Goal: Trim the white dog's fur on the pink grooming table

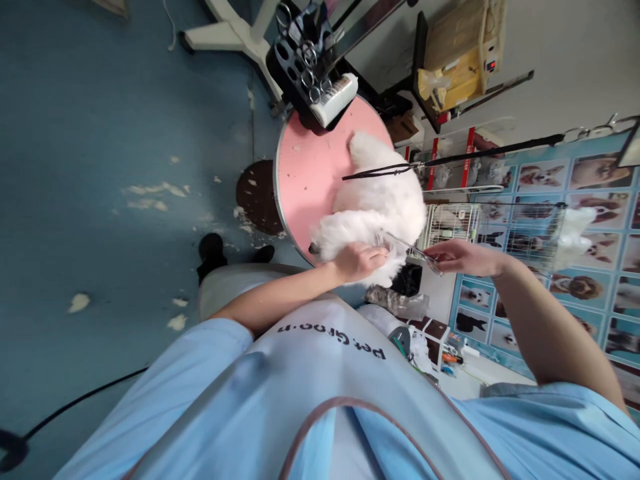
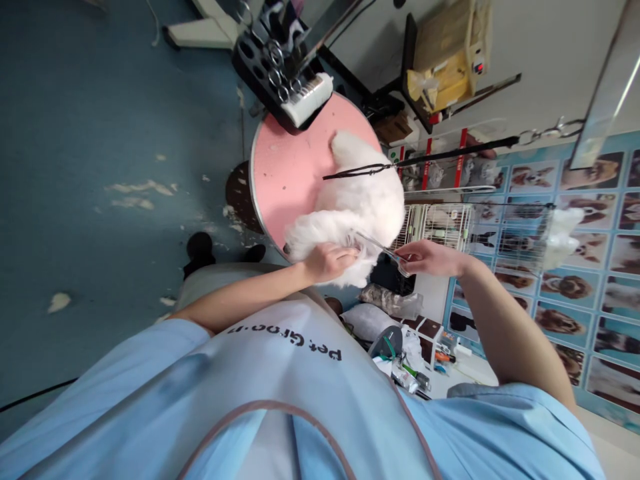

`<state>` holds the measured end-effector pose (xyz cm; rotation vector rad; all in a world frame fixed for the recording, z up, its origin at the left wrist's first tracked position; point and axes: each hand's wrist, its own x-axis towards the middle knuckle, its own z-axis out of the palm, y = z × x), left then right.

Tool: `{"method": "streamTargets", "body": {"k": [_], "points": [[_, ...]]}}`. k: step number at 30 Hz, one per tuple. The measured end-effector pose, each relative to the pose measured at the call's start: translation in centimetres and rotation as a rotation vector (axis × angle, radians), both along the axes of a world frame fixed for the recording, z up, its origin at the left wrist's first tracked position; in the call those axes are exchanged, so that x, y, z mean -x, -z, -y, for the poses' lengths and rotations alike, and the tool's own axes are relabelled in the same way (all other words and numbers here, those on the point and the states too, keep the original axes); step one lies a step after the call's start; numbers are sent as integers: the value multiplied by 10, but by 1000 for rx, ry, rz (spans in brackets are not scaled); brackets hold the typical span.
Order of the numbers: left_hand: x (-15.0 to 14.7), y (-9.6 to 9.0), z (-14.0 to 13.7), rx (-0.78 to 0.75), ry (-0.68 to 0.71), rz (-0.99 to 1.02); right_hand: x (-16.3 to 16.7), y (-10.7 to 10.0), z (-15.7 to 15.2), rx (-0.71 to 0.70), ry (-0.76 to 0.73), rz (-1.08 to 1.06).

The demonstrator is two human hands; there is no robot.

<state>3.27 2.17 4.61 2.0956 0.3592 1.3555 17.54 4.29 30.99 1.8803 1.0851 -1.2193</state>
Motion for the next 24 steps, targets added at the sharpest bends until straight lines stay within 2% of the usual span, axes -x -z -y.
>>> {"method": "streamTargets", "body": {"k": [2,5,9,11,13,16,18,20,24], "points": [[0,1,1,0,-24,10,1,0,0,12,-10,-17],[0,2,1,18,12,-12,-1,1,-2,9,-2,-30],[2,2,-1,82,81,-3,-8,6,8,-71,118,-52],[2,0,-2,123,85,15,-9,15,26,-194,279,-77],[2,-1,-4,145,68,21,-1,30,54,-361,520,-128],[2,-4,-5,136,19,44,29,60,106,-561,928,-224],[2,-4,-6,104,-40,106,56,78,135,-620,1151,-309],[2,-4,-7,72,-84,163,82,93,152,-659,1268,-371],[3,-3,-7,72,-68,160,111,107,152,-747,1318,-383]]}}
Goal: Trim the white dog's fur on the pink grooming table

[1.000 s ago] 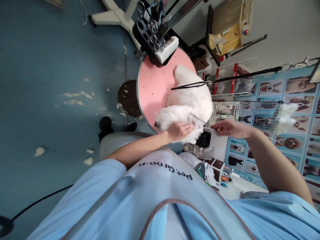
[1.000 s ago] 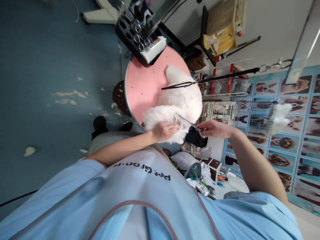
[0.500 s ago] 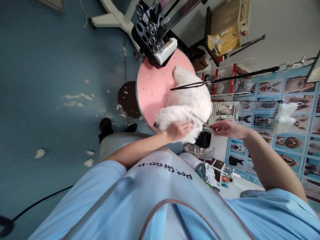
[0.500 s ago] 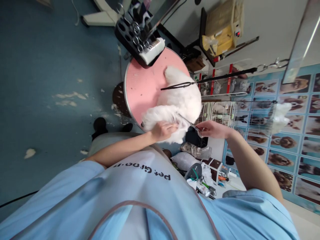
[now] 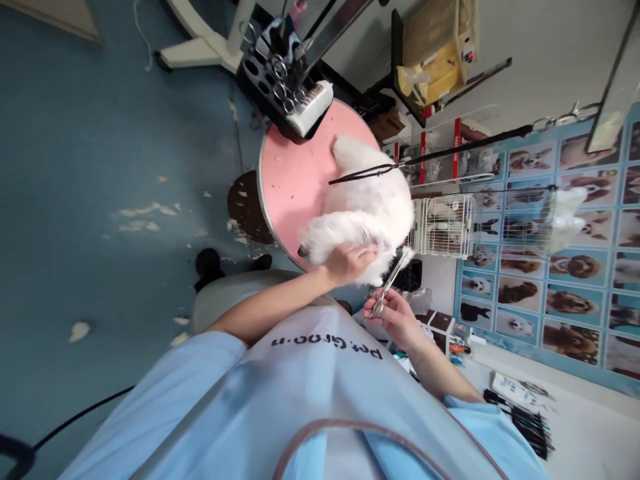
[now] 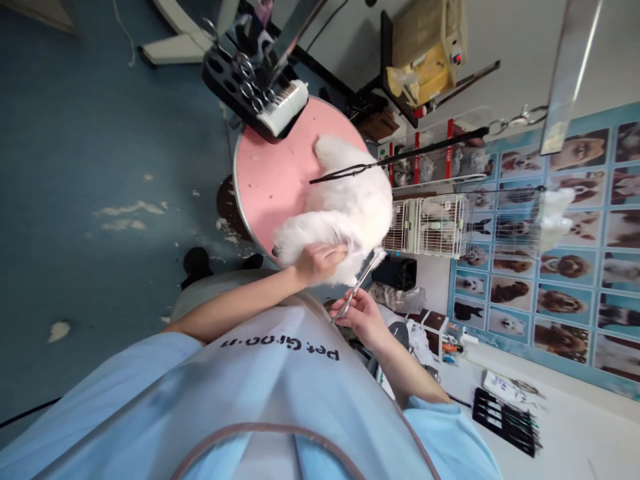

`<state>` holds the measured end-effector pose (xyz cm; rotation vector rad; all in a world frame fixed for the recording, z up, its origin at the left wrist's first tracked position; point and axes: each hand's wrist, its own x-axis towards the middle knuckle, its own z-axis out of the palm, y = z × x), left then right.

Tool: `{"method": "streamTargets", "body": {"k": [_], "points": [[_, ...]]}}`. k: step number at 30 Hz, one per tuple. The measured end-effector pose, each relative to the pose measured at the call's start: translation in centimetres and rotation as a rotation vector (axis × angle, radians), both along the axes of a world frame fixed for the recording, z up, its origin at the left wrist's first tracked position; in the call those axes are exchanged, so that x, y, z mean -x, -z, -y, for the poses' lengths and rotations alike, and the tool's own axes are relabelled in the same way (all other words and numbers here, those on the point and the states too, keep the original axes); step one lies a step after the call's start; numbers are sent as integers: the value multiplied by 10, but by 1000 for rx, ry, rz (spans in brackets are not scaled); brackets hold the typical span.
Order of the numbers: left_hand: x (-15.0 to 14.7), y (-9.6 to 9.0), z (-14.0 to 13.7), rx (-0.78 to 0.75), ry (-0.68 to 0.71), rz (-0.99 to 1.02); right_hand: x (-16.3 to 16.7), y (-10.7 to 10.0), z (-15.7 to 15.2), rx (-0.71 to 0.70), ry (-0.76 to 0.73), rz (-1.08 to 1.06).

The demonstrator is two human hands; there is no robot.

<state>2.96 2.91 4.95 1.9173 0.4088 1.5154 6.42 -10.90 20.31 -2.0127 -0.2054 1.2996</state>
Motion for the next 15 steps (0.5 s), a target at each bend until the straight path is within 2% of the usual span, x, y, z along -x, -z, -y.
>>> {"method": "streamTargets", "body": {"k": [3,6,12,15], "points": [[1,0,0,5,52,-36,5,4,-10,-73,39,-12],[0,-1,2,16,104,-105,6,9,-16,-79,43,-27],[-1,1,4,-9,55,-63,9,15,-17,-80,67,3],[0,0,4,0,102,-99,9,16,-18,-90,70,-19]]}}
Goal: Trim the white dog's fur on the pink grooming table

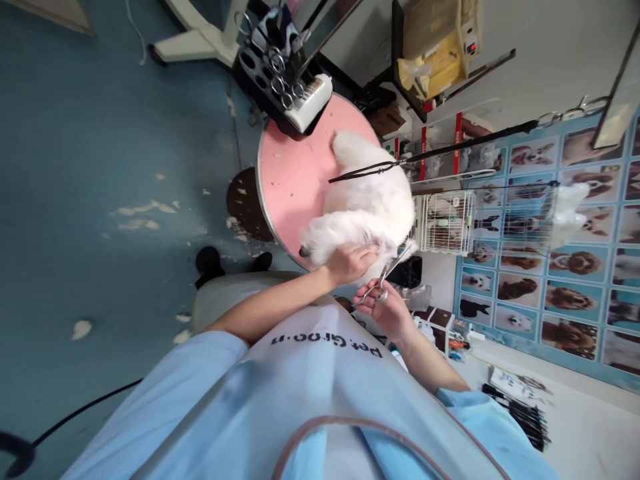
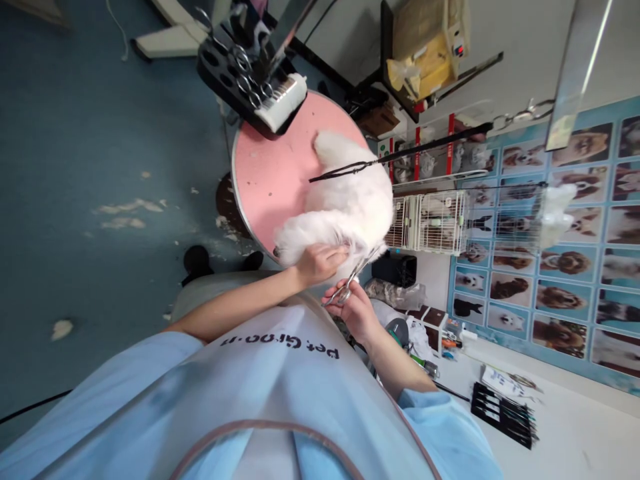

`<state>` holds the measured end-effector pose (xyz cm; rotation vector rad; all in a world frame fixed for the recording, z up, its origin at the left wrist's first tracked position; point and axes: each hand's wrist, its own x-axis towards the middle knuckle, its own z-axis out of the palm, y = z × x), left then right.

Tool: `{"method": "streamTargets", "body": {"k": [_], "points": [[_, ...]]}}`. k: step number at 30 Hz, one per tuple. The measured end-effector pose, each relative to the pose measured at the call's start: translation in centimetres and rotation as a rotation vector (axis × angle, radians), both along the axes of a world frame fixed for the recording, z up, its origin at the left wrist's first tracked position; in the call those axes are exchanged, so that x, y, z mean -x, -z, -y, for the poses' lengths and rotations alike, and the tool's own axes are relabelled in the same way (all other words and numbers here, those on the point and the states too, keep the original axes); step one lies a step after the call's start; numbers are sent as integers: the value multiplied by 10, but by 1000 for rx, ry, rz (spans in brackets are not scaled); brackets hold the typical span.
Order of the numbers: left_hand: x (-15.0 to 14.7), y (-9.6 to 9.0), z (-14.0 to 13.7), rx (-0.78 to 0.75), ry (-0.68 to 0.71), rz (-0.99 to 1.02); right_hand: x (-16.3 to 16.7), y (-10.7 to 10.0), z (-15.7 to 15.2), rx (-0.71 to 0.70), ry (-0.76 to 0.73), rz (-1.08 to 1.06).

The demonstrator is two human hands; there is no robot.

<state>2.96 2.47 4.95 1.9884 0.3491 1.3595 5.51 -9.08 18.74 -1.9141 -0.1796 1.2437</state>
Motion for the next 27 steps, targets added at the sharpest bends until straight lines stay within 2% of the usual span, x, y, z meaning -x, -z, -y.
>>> {"method": "streamTargets", "body": {"k": [4,9,13,18,27], "points": [[1,-3,1,36,40,-59,1,1,-2,39,-6,41],[1,-3,2,41,70,-67,1,2,-2,-7,10,17],[-1,-1,2,11,-13,28,2,4,-2,23,12,58],[-2,-1,2,-6,-80,119,-1,4,1,-12,19,37],[-5,3,4,39,-4,30,-9,1,7,24,-36,11]]}}
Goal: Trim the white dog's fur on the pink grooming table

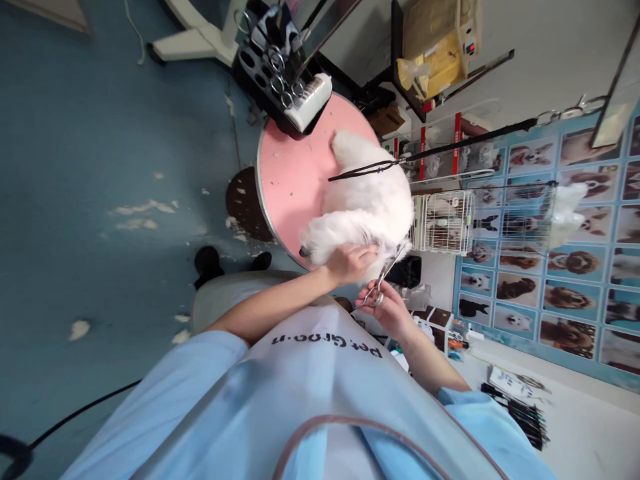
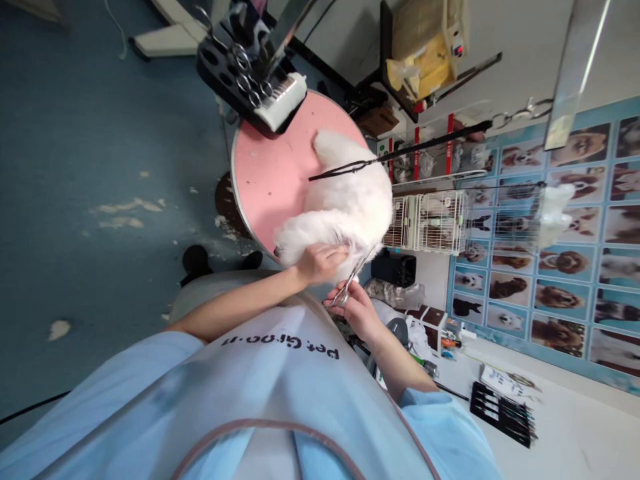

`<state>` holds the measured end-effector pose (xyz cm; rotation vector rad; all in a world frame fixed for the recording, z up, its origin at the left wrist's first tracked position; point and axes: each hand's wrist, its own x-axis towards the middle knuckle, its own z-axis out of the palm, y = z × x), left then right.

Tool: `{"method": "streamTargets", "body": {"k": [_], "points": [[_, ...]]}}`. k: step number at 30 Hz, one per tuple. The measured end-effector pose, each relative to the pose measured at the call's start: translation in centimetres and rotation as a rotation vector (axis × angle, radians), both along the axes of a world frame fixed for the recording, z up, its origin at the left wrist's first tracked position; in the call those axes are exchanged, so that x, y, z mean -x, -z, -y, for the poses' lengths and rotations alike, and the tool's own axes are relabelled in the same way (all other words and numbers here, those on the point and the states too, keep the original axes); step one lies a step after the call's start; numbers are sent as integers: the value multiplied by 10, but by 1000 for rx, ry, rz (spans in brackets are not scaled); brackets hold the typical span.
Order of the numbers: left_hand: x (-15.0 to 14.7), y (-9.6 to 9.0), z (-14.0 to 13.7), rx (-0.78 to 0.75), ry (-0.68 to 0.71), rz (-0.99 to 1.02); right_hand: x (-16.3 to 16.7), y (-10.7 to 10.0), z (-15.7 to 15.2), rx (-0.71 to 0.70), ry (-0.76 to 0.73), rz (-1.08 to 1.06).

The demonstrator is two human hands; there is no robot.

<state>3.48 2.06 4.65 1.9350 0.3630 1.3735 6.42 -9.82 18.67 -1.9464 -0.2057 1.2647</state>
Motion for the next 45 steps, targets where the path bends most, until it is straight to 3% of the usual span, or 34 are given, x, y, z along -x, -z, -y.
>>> {"method": "streamTargets", "body": {"k": [8,22,31,39,45], "points": [[3,-3,-1,-12,-79,97,-18,-11,10,52,-100,-27],[1,1,2,53,56,-15,-72,-34,15,162,-386,-84],[-1,4,3,30,74,-11,-119,-75,-24,381,-670,-91],[-1,2,4,-112,-135,99,-124,-110,-85,633,-1020,206],[-4,2,5,-20,21,90,-108,-126,-113,782,-1266,423]]}}
